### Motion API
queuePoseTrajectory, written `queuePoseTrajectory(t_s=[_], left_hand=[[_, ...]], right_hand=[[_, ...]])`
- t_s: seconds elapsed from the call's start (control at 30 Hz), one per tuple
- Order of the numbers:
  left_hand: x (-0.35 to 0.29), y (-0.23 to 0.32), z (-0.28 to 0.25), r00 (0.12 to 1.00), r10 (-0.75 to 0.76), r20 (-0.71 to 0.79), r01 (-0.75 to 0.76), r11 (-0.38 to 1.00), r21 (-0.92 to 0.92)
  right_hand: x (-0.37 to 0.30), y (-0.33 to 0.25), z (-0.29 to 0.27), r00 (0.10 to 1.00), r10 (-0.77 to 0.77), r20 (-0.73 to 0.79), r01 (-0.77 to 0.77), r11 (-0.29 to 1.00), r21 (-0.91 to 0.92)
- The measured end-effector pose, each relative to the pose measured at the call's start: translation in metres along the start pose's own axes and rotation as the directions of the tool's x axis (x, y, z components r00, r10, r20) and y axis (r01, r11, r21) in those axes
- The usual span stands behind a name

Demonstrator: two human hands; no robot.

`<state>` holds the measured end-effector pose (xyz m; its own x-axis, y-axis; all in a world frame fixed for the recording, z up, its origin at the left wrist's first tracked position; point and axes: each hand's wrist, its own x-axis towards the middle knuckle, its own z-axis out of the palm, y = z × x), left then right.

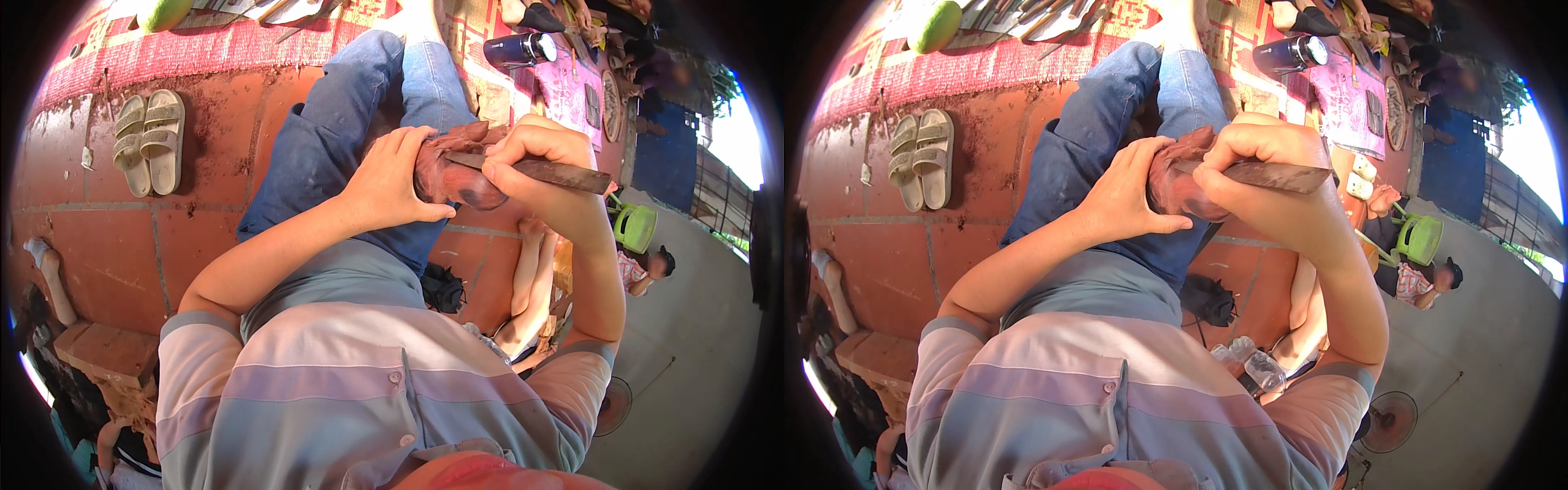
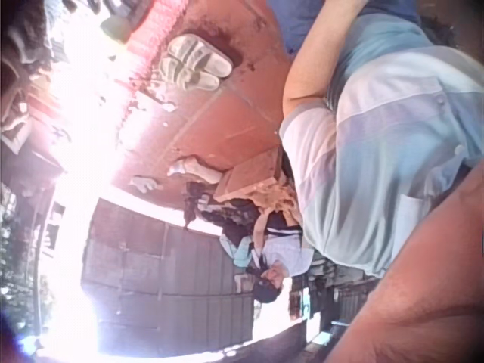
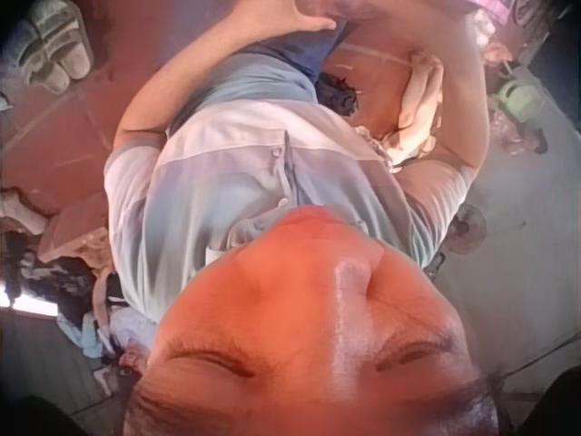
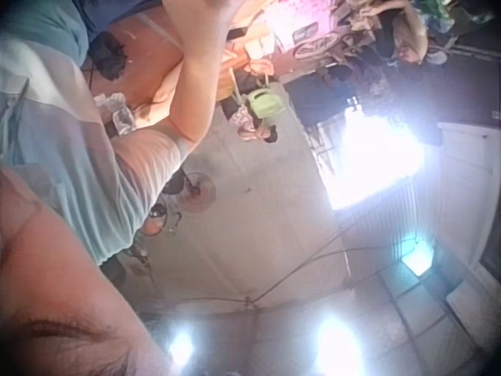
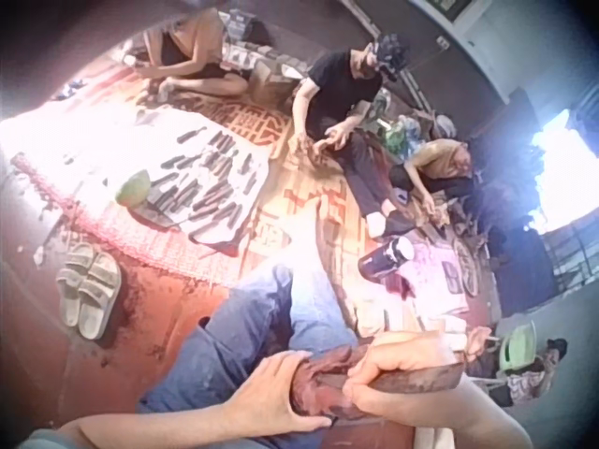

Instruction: The person sits cross-legged on a mat and carves a dark reddish-brown piece of wood using a small knife. They hold the wood in their left hand and use the knife in their right hand to shape the surface, occasionally rotating the object to access different areas.

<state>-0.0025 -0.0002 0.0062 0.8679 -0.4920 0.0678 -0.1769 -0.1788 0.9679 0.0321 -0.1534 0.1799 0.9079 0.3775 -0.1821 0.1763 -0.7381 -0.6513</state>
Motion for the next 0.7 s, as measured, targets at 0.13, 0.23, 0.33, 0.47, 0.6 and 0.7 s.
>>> queuePoseTrajectory(t_s=[0.13, 0.23, 0.33, 0.47, 0.6, 0.7], left_hand=[[0.0, -0.002, 0.001, 0.999, 0.036, -0.021, -0.035, 0.999, 0.015], [-0.002, -0.002, 0.001, 0.999, 0.032, -0.028, -0.031, 0.999, 0.021], [-0.002, -0.004, 0.002, 0.998, 0.043, -0.039, -0.042, 0.999, 0.026], [-0.003, -0.003, 0.003, 0.998, 0.036, -0.045, -0.033, 0.997, 0.063], [-0.004, -0.001, 0.002, 0.999, 0.027, -0.031, -0.024, 0.996, 0.08], [-0.002, 0.0, 0.004, 0.999, 0.033, -0.041, -0.03, 0.997, 0.064]], right_hand=[[-0.002, -0.003, 0.001, 1.0, -0.009, 0.009, 0.009, 1.0, -0.01], [-0.001, -0.003, 0.005, 0.999, -0.05, -0.015, 0.05, 0.999, 0.001], [-0.004, -0.007, 0.005, 0.999, -0.042, 0.026, 0.042, 0.999, -0.01], [-0.003, -0.016, 0.006, 0.989, -0.097, 0.112, 0.105, 0.992, -0.064], [0.005, -0.023, -0.004, 0.978, 0.002, 0.211, 0.013, 0.997, -0.07], [0.01, -0.022, -0.007, 0.978, 0.066, 0.198, -0.051, 0.996, -0.08]])
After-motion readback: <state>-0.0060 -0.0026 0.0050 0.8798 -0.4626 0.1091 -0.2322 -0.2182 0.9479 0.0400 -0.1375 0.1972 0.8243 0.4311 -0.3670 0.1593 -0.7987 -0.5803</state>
